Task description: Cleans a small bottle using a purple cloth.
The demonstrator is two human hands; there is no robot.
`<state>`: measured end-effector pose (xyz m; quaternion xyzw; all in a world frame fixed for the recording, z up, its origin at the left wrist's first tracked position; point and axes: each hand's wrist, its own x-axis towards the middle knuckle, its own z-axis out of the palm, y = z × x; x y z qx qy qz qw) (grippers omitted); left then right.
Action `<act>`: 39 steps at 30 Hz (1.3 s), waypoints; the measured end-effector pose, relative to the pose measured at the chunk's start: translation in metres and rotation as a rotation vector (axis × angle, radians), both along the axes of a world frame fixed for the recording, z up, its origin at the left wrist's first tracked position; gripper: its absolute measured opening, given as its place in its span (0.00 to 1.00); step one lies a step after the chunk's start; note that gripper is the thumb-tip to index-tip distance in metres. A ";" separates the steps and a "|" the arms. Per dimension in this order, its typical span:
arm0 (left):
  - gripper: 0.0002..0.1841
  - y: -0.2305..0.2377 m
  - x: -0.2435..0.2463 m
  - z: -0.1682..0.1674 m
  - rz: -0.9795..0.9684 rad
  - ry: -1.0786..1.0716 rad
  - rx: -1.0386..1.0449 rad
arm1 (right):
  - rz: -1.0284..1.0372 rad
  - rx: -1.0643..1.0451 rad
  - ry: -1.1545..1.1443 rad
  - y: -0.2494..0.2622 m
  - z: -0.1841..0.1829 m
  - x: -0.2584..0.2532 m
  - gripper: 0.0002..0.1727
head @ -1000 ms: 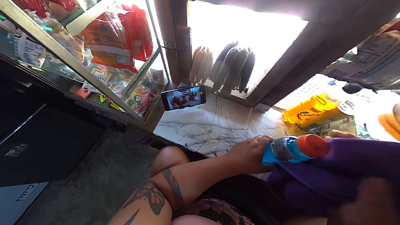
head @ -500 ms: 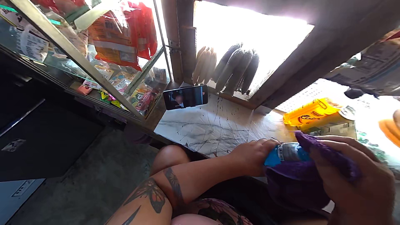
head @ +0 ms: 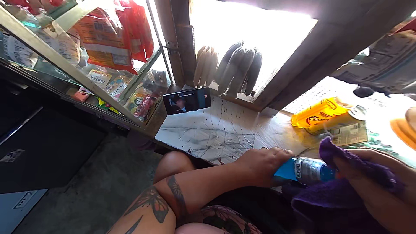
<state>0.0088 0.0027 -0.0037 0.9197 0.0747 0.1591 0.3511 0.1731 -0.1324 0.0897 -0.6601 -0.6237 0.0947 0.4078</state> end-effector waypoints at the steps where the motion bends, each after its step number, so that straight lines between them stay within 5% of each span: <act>1: 0.34 0.000 0.001 -0.001 0.001 -0.006 0.005 | -0.007 0.008 0.031 0.000 -0.002 0.002 0.16; 27: 0.35 0.006 -0.001 -0.007 -0.013 -0.036 -0.046 | 0.058 0.168 0.578 0.011 -0.023 -0.008 0.10; 32: 0.36 0.008 -0.004 -0.007 -0.008 -0.030 -0.094 | 0.104 0.294 0.722 0.026 -0.041 -0.011 0.16; 36: 0.38 0.013 -0.004 -0.006 0.025 -0.018 -0.185 | -0.105 0.347 0.804 0.044 -0.059 -0.024 0.42; 39: 0.38 0.013 -0.005 -0.004 0.058 0.016 -0.224 | -0.261 0.277 0.725 0.050 -0.061 -0.034 0.43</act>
